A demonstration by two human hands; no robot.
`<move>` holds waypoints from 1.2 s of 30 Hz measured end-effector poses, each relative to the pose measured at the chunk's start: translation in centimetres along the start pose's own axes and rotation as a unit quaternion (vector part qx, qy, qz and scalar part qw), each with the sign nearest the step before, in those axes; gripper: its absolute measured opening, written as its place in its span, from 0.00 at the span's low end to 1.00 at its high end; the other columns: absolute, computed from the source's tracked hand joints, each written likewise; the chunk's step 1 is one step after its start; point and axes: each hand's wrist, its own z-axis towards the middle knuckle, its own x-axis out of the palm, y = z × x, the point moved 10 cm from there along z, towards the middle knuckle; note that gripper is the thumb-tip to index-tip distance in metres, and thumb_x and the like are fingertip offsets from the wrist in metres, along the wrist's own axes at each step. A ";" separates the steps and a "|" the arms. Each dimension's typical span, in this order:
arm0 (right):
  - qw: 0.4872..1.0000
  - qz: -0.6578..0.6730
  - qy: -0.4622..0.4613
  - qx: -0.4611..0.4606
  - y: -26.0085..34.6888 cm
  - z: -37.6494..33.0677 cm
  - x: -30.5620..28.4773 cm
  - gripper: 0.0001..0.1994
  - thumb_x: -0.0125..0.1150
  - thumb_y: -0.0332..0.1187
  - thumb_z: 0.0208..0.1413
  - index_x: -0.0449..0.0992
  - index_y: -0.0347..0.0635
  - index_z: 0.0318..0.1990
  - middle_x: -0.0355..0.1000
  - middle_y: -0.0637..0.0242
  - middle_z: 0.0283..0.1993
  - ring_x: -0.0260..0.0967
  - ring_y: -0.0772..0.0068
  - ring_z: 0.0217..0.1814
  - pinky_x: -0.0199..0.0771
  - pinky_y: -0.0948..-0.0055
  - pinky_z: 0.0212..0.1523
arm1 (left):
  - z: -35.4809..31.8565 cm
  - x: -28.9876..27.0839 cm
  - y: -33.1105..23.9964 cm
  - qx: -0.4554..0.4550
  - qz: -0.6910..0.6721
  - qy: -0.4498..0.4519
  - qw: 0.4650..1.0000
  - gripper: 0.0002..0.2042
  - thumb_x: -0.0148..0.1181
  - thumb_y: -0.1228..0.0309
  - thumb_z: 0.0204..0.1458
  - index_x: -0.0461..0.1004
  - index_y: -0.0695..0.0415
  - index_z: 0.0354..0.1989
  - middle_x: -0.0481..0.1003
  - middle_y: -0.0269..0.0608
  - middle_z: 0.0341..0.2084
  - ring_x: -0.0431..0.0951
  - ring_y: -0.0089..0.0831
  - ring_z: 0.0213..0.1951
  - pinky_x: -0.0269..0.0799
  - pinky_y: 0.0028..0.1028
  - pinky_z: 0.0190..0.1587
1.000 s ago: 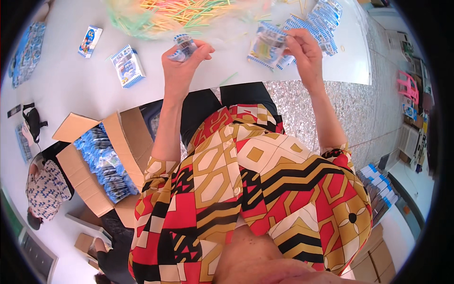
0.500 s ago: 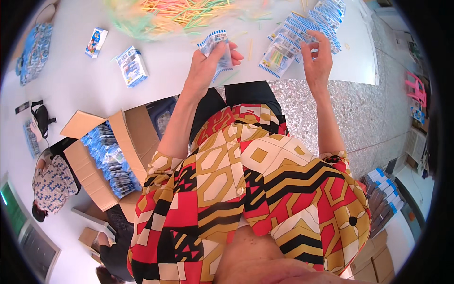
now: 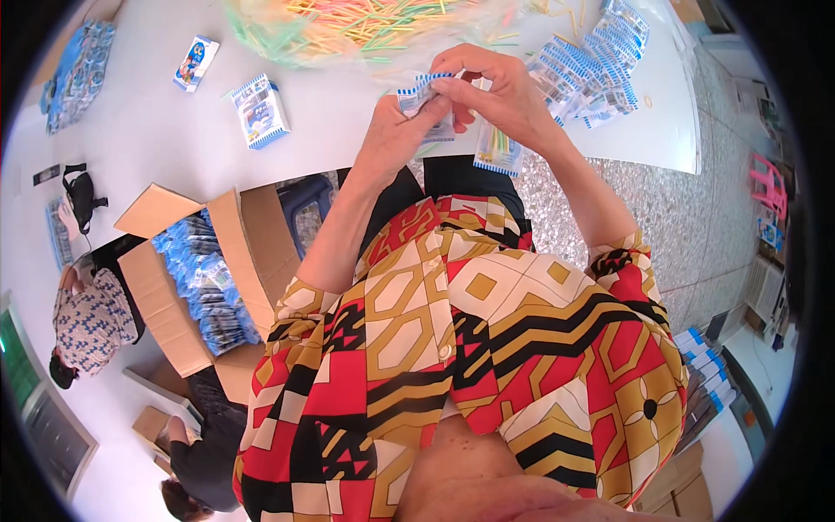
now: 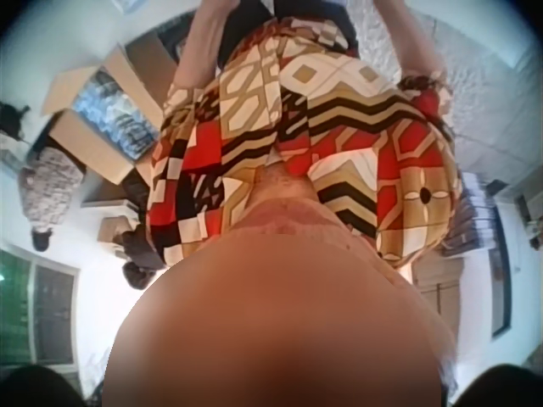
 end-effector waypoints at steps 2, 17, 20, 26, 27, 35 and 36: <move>0.996 -0.062 -0.021 -0.061 0.2 0.2 -0.6 0.09 0.59 0.29 0.52 0.73 0.39 0.41 0.73 0.69 0.39 0.67 0.80 0.37 0.68 0.78 0.37 | -0.1 -0.3 -0.1 0.014 0.013 -0.005 1.000 0.11 0.53 0.68 0.56 0.76 0.65 0.36 0.78 0.41 0.28 0.77 0.23 0.30 0.73 0.22 0.36; 0.849 -0.494 -0.080 -0.172 -4.8 -6.7 -0.7 0.23 0.64 0.35 0.44 0.68 0.46 0.50 0.65 0.65 0.51 0.59 0.61 0.57 0.58 0.62 0.57 | -0.8 -3.7 1.6 0.017 -0.021 -0.094 0.995 0.11 0.52 0.69 0.57 0.74 0.66 0.38 0.78 0.43 0.27 0.78 0.26 0.29 0.73 0.24 0.36; 0.836 -0.517 -0.067 -0.173 -4.0 -6.3 -0.8 0.22 0.64 0.37 0.44 0.68 0.46 0.49 0.65 0.65 0.48 0.61 0.63 0.53 0.58 0.63 0.56 | -1.1 -3.6 1.6 0.017 -0.019 -0.096 0.995 0.11 0.52 0.68 0.57 0.74 0.65 0.38 0.78 0.43 0.27 0.78 0.26 0.30 0.73 0.24 0.36; 0.833 -0.509 -0.042 -0.212 -4.6 -5.5 -0.7 0.17 0.64 0.36 0.45 0.68 0.45 0.43 0.66 0.66 0.39 0.65 0.65 0.44 0.61 0.67 0.49 | -1.1 -2.1 2.7 0.016 -0.019 -0.075 0.997 0.12 0.52 0.68 0.57 0.75 0.65 0.38 0.78 0.42 0.27 0.77 0.23 0.30 0.73 0.23 0.36; 0.837 -0.495 -0.038 -0.230 -4.7 -5.3 -0.7 0.15 0.63 0.36 0.45 0.68 0.45 0.41 0.65 0.67 0.37 0.66 0.66 0.41 0.63 0.69 0.46 | -1.1 -1.8 2.7 0.012 -0.014 -0.068 0.998 0.12 0.52 0.68 0.57 0.75 0.65 0.38 0.78 0.41 0.28 0.77 0.22 0.29 0.72 0.23 0.36; 0.798 -0.544 -0.007 -0.259 -3.5 -4.4 -0.5 0.14 0.57 0.29 0.43 0.69 0.46 0.40 0.65 0.68 0.33 0.65 0.68 0.32 0.66 0.73 0.36 | -1.0 -1.2 3.0 0.015 -0.003 -0.056 0.998 0.12 0.51 0.67 0.57 0.74 0.65 0.40 0.78 0.41 0.29 0.77 0.24 0.31 0.73 0.24 0.38; 0.783 -0.564 -0.009 -0.262 -2.7 -4.3 -0.8 0.17 0.58 0.28 0.40 0.71 0.44 0.42 0.66 0.68 0.34 0.66 0.67 0.32 0.67 0.73 0.37 | -0.9 -1.1 2.9 0.015 -0.004 -0.051 0.999 0.12 0.51 0.68 0.57 0.74 0.65 0.40 0.77 0.42 0.30 0.78 0.26 0.33 0.73 0.27 0.40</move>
